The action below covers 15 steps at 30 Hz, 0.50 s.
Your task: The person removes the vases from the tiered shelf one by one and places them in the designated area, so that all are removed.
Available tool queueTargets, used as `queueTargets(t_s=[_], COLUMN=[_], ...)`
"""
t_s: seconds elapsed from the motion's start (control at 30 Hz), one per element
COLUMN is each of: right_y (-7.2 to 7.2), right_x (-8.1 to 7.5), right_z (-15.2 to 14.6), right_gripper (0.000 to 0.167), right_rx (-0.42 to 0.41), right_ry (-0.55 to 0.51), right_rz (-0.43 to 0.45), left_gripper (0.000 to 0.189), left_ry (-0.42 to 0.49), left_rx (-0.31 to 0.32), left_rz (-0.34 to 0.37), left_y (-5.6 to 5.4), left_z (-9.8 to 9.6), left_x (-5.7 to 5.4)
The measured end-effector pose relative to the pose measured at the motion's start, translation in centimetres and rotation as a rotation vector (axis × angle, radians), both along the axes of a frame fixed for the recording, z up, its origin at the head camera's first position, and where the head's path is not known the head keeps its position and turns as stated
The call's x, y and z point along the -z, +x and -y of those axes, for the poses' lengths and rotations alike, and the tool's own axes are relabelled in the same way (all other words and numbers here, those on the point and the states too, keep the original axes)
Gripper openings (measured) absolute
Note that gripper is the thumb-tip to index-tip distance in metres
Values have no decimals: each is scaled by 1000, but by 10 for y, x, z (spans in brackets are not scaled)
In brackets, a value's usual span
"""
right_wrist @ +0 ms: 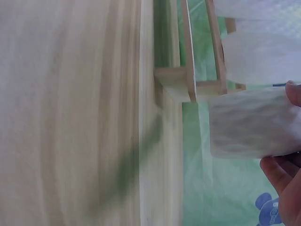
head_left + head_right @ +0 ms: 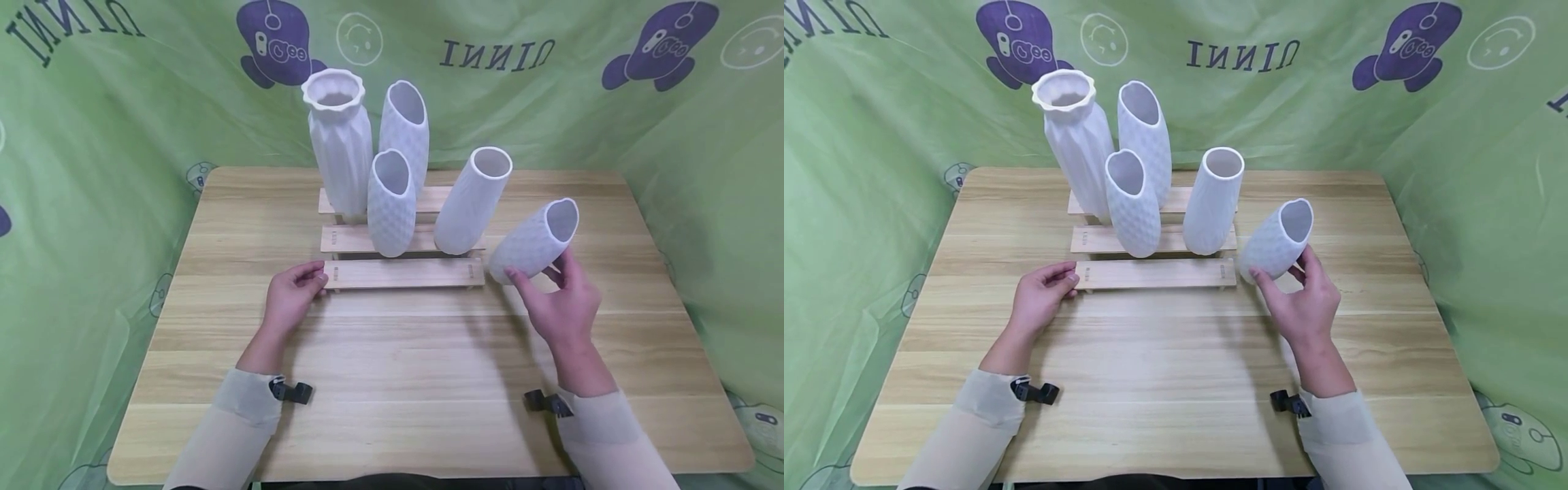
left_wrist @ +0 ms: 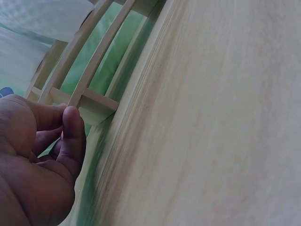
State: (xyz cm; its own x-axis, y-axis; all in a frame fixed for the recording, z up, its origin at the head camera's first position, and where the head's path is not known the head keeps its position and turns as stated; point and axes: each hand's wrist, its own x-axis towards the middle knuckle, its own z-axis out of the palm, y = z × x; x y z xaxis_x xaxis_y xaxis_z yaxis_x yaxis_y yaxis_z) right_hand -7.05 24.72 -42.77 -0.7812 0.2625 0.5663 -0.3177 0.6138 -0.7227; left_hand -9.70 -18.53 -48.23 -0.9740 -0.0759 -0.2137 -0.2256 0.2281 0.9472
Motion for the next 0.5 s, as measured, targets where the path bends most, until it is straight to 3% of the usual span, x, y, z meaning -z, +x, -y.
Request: queueTargets(t_s=[0.5], right_y=[-25], right_x=[4], right_z=[-12], right_gripper=[70], right_rx=[28], right_ry=[-18], right_rz=[71], left_gripper=[36], left_ry=[-2], left_rx=[-20], left_rz=[-13], left_y=[2], left_z=[-3], left_x=[-4])
